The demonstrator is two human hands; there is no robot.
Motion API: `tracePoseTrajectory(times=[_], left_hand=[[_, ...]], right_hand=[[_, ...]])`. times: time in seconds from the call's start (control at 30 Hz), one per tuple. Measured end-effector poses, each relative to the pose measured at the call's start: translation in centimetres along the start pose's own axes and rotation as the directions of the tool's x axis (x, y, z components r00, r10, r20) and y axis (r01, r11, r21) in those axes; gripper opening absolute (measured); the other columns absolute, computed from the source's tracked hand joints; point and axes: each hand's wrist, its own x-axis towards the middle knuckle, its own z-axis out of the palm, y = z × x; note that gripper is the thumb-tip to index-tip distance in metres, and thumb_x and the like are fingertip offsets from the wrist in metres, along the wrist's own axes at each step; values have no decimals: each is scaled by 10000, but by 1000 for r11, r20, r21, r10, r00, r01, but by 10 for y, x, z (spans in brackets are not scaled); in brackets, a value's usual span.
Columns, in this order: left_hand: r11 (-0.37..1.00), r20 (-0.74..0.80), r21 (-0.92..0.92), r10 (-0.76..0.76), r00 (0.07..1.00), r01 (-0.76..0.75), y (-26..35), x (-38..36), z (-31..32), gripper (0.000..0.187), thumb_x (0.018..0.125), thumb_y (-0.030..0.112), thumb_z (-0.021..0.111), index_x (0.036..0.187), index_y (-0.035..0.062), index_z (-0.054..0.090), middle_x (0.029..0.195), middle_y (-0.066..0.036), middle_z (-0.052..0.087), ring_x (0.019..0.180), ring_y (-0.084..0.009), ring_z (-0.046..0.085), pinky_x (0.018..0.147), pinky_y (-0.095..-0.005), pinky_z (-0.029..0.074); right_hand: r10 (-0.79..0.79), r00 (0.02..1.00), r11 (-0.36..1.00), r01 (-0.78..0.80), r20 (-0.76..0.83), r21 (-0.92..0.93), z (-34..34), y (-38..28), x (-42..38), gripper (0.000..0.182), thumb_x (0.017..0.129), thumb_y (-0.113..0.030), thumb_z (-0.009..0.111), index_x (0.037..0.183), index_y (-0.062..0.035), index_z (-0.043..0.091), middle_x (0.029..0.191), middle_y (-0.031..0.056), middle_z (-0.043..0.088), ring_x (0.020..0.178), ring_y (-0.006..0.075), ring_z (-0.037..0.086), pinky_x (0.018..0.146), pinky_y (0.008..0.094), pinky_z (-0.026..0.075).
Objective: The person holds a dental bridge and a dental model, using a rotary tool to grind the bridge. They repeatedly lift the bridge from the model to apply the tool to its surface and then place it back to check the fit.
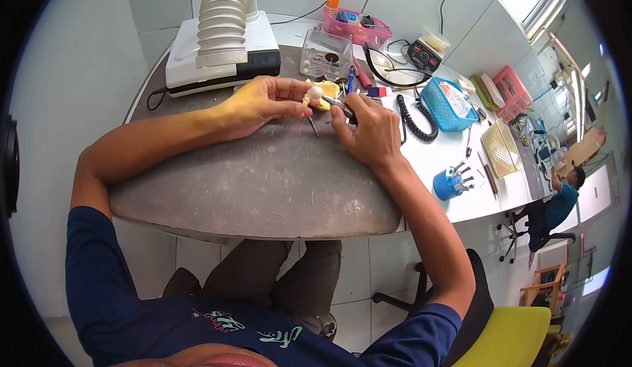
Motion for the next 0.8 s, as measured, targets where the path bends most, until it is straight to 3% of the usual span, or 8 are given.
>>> tracePoseTrajectory(times=[0.33,0.6,0.8], left_hand=[[1000,4,-31,4,1000,-4,-1,0,0,527,938,80,688,1424,-7,502,1235,-75,656,1128,-106,614,1007,-256,478],[1000,-65,-20,-8,998,7,1,-1,3,500,905,51,710,1381,2,565,1143,-83,688,1037,-127,640,957,-269,494],[999,-35,41,-16,999,18,-2,1,-1,512,931,87,696,1407,5,527,1208,-70,647,1070,-103,626,973,-260,488]], right_hand=[[18,999,1000,-18,29,11,-2,-1,-1,257,894,-291,664,859,-37,651,727,128,661,578,304,649,546,408,500],[-22,999,1000,23,33,-4,-3,-2,-2,248,887,-286,672,883,-39,658,730,127,663,582,309,647,542,414,501],[-43,998,999,44,42,-19,-2,-6,0,240,881,-281,676,871,-43,647,717,127,654,583,309,644,534,416,498]])
